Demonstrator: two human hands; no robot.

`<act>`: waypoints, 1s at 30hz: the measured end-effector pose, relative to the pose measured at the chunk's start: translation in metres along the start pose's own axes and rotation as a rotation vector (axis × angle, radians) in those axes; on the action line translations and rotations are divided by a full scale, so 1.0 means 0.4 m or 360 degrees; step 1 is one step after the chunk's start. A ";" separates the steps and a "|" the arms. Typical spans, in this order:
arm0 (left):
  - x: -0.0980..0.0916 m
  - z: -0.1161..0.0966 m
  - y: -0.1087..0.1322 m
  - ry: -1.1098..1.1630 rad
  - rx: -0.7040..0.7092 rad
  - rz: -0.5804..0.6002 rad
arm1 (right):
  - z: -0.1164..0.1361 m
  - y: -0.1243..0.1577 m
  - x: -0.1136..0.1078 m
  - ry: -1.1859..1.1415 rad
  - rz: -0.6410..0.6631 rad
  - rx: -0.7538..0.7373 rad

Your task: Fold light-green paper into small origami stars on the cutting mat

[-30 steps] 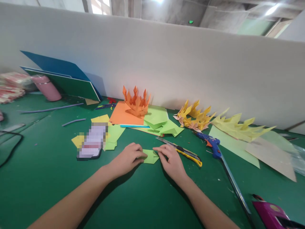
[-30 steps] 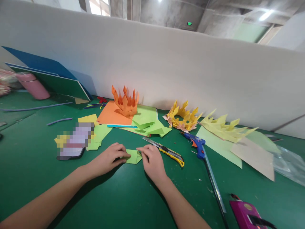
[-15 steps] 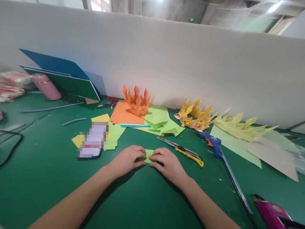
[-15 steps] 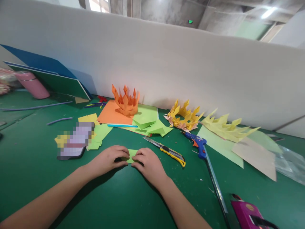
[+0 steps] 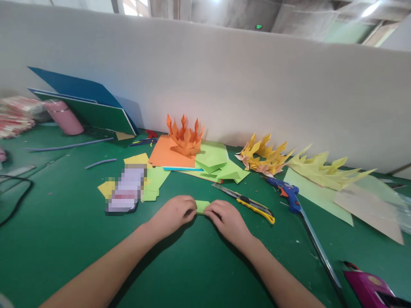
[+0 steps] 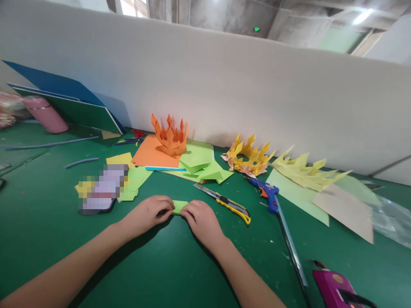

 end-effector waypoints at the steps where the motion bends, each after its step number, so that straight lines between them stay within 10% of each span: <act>1: 0.001 0.001 -0.001 0.0015 -0.0034 -0.0003 | -0.004 -0.003 0.002 0.0006 0.0004 0.0046; 30: -0.001 0.025 0.007 0.0229 -0.0447 -0.0077 | -0.028 -0.023 -0.003 -0.0005 0.0045 0.0392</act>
Point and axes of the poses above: each hand's wrist, its own y-axis away from the middle knuckle, its own x-axis out of the palm, z = x × y, the point moved 6 cm from there along -y, towards the middle knuckle, and after that the axes turned 9 degrees about x, right-handed, at the moved point
